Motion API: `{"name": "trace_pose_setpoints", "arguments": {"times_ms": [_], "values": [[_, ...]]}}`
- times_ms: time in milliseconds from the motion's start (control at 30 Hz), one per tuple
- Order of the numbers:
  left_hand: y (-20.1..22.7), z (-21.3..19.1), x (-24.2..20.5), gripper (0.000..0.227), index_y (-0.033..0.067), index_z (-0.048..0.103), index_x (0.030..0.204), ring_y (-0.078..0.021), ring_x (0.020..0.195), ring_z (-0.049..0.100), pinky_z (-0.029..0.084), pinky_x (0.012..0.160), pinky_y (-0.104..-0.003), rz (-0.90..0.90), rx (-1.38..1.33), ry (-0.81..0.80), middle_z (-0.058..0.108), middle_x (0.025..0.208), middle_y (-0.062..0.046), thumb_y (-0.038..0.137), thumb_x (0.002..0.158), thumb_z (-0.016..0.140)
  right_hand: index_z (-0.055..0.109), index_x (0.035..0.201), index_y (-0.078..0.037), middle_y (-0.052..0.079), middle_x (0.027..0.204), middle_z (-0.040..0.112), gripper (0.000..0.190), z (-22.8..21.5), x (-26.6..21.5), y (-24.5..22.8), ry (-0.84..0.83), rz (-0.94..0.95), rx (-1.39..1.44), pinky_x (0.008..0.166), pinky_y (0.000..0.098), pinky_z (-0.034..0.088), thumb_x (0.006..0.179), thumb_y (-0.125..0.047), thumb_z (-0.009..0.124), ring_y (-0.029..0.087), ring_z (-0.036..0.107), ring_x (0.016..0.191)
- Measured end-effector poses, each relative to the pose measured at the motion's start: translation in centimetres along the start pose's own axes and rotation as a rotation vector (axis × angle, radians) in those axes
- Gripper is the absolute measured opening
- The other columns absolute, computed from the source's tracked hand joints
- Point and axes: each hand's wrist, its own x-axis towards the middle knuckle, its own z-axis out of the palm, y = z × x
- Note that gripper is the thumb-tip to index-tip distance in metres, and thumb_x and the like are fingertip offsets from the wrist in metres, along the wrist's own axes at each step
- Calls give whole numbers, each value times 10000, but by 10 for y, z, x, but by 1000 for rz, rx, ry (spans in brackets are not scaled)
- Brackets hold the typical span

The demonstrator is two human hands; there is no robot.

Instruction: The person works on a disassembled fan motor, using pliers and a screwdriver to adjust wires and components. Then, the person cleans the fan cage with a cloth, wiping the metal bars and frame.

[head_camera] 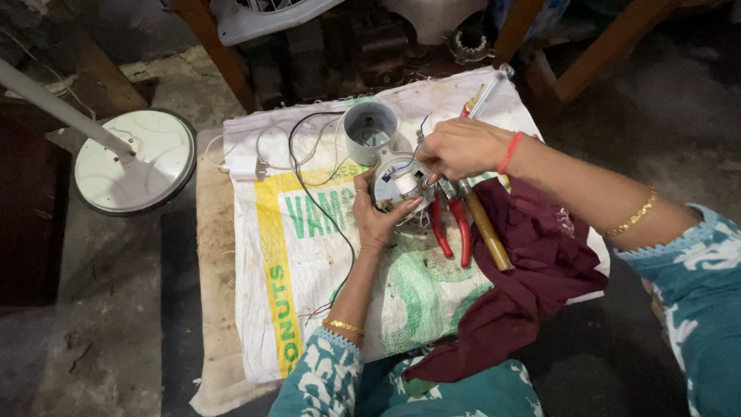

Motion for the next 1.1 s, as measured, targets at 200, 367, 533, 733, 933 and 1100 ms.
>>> {"name": "trace_pose_setpoints", "arguments": {"times_ms": [200,367,533,733,933,1100], "values": [[-8,2,0,908,16,479,1267,-220,1089,666,560,971,-345,-4,20,2,658,1177,-135,410,614,971,674,832,-62,108,719,718,87,31,-23,8,263,3,273,627,469,499,794,-133,706,362,692,713],[-9,1,1,900,19,482,1276,-226,1099,663,554,979,-353,23,28,-2,655,1192,-139,414,633,973,636,807,-12,155,700,685,150,60,-31,2,406,158,414,601,431,487,848,-136,710,309,665,638],[-7,2,0,872,29,487,1267,-224,1094,667,560,971,-350,4,-25,2,660,1190,-132,402,643,969,585,786,26,202,636,585,250,94,-36,-21,608,387,542,564,425,432,886,-134,748,283,546,573],[-8,3,-1,887,22,484,1304,-226,1095,655,552,960,-348,37,40,31,643,1193,-133,355,645,976,559,753,24,158,626,588,269,137,-25,-59,1011,552,643,520,411,419,910,-112,730,240,553,508],[-7,2,0,897,22,496,1319,-222,1103,662,557,962,-346,-15,-29,14,655,1210,-136,353,635,974,579,807,23,127,606,590,252,148,-13,-78,1070,638,926,474,387,376,968,-121,707,190,526,483],[-7,2,0,892,17,494,1290,-226,1093,665,550,971,-350,-4,13,25,664,1188,-137,351,624,983,659,897,7,67,670,661,149,120,-55,-54,994,625,1282,466,355,384,974,-118,683,148,535,518]]}}
